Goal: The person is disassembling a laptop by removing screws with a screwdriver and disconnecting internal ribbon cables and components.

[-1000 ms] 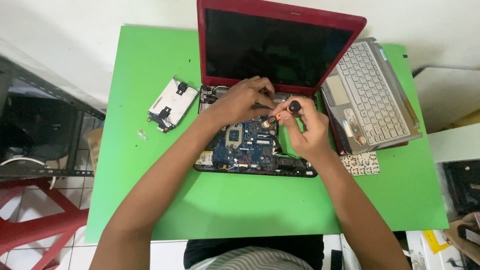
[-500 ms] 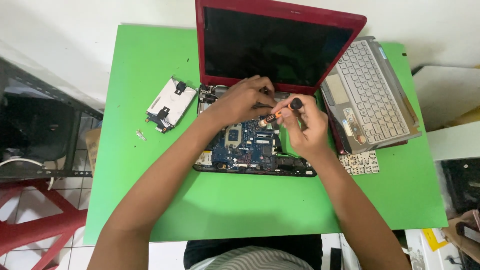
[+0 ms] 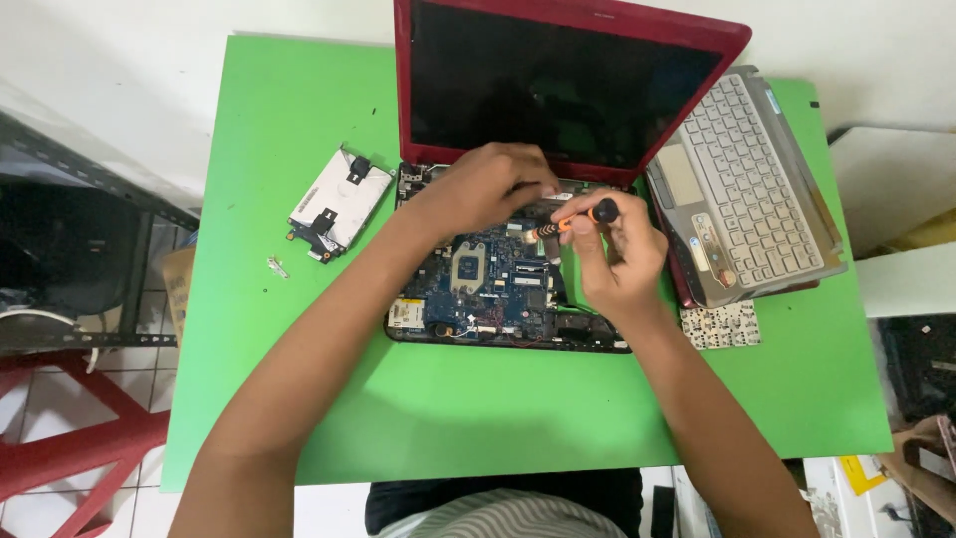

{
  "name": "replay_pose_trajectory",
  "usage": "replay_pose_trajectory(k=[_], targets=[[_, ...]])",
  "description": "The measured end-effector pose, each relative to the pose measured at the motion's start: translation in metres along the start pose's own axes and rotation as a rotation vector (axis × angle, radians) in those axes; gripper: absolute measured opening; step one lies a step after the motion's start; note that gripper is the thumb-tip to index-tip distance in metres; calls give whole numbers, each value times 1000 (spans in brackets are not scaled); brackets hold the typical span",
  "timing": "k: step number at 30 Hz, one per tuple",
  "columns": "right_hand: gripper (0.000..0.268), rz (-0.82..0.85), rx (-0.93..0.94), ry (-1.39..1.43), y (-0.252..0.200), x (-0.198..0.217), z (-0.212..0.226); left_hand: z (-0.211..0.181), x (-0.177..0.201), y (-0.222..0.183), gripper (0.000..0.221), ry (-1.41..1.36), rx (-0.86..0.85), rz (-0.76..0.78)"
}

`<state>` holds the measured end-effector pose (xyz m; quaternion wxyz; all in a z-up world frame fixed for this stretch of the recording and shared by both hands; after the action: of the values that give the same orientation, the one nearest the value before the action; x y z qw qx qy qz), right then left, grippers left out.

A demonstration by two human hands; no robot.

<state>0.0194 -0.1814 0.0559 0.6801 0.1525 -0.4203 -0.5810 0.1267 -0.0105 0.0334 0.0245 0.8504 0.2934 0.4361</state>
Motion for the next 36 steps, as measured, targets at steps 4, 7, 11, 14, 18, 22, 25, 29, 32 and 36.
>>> replay_pose_trajectory(k=[4,7,11,14,18,22,25,29,32,36], targets=[[16,-71,31,57,1,-6,-10,-13,22,-2,15,-139,-53,-66],[17,-74,58,97,10,-10,-11,-22,40,-9,15,-261,-36,-117],[18,2,-23,61,29,-13,0,-49,69,-27,18,-171,-4,-181],[16,45,-16,45,42,-19,-9,-56,68,-48,16,-89,25,-263],[10,-14,63,32,46,-26,-20,-38,38,-82,13,141,71,-414],[8,0,27,-43,37,-26,-26,-13,9,-99,5,427,19,-421],[8,-2,9,-55,35,-27,-29,-7,11,-95,2,521,-23,-448],[6,29,12,-27,37,-25,-27,-7,10,-92,7,557,-38,-442],[8,88,-5,11,34,-26,-28,-9,12,-93,7,548,-15,-441],[7,130,-19,26,31,-34,-17,-9,14,-93,5,512,5,-431]])
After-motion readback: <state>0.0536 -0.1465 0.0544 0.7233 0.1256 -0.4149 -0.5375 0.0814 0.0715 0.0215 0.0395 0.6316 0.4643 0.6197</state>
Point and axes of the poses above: each hand's wrist, its own y-axis towards the middle knuckle, its own x-axis out of the back of the hand, z = x × y, the point moved 1 cm from there along y, towards the middle knuckle, and after that the axes turned 10 degrees about z, right-handed, at the moved point
